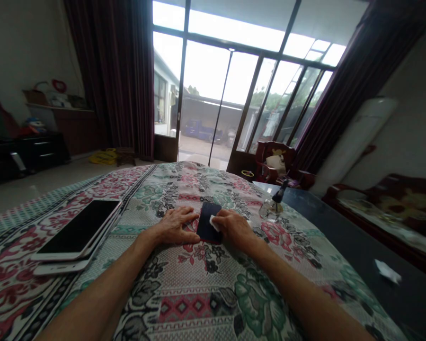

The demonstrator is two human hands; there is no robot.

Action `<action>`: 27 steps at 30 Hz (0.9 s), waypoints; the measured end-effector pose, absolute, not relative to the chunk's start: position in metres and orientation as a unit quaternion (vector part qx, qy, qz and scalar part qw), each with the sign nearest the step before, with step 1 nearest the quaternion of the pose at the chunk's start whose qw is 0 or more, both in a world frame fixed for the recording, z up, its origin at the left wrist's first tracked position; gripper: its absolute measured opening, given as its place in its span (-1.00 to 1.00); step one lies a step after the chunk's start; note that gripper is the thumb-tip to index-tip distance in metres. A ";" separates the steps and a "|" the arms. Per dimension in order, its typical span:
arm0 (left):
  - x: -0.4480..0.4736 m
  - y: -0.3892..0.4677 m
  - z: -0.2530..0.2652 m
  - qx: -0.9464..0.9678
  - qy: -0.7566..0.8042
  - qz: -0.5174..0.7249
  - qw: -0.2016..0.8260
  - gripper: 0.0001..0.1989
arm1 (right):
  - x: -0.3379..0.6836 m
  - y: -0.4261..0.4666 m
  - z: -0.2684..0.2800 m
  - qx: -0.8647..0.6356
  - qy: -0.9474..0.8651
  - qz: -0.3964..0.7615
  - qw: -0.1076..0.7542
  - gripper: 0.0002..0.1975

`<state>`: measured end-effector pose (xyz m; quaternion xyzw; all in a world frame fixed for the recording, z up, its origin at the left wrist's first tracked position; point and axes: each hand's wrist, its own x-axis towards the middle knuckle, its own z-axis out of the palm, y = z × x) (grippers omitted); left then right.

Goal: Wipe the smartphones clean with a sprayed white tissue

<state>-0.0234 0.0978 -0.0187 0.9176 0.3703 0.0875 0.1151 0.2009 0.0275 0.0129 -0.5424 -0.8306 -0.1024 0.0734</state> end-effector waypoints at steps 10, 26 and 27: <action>-0.024 0.101 -0.021 0.920 0.364 0.087 0.114 -0.20 | 0.199 0.022 0.015 -0.538 -0.833 -0.119 0.049 -0.82; -0.023 0.098 -0.022 0.915 0.376 0.098 0.110 -0.26 | 0.168 0.022 0.004 -0.441 -0.886 -0.107 0.093 -0.87; -0.023 0.099 -0.023 0.914 0.377 0.100 0.109 -0.26 | 0.168 0.022 0.004 -0.440 -0.887 -0.104 0.097 -0.87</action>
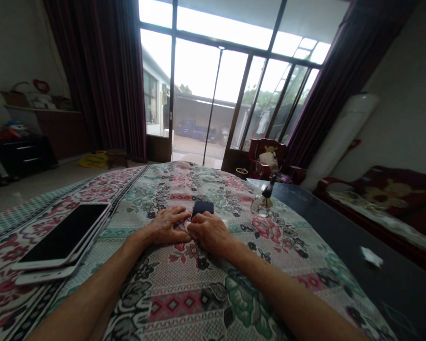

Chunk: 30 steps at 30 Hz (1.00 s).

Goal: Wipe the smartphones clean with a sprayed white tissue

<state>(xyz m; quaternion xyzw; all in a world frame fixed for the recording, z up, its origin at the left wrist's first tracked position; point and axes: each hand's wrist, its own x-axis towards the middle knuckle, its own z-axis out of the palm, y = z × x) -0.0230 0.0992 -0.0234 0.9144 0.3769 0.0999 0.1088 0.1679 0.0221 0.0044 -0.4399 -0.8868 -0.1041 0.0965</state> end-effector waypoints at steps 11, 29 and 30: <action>-0.023 0.096 -0.019 0.916 0.378 0.090 0.104 -0.25 | 0.175 0.019 0.014 -0.456 -0.883 -0.083 0.080 -0.84; -0.023 0.096 -0.020 0.914 0.380 0.100 0.105 -0.26 | 0.185 0.019 0.011 -0.459 -0.880 -0.090 0.082 -0.84; -0.022 0.096 -0.020 0.914 0.379 0.101 0.105 -0.25 | 0.182 0.019 0.009 -0.453 -0.883 -0.091 0.086 -0.85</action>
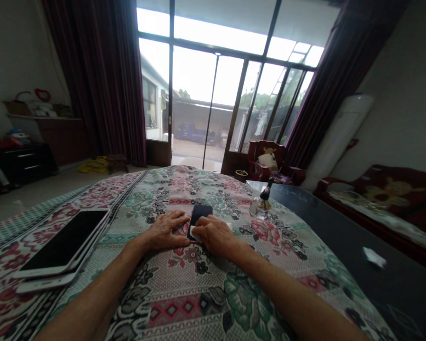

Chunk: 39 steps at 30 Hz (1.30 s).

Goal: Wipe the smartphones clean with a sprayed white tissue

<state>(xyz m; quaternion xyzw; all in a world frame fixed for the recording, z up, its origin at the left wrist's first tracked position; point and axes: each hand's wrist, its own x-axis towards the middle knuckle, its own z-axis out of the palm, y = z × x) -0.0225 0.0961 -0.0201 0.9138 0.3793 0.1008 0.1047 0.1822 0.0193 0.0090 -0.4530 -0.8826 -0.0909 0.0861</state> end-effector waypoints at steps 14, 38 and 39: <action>-0.024 0.099 -0.022 0.915 0.382 0.084 0.101 -0.25 | 0.170 0.022 0.010 -0.410 -0.902 -0.032 0.132 -0.82; -0.023 0.099 -0.022 0.920 0.368 0.086 0.102 -0.32 | 0.169 0.022 0.004 -0.466 -0.871 -0.032 0.153 -0.82; -0.023 0.099 -0.023 0.921 0.366 0.088 0.101 -0.32 | 0.166 0.020 0.005 -0.450 -0.879 -0.023 0.154 -0.83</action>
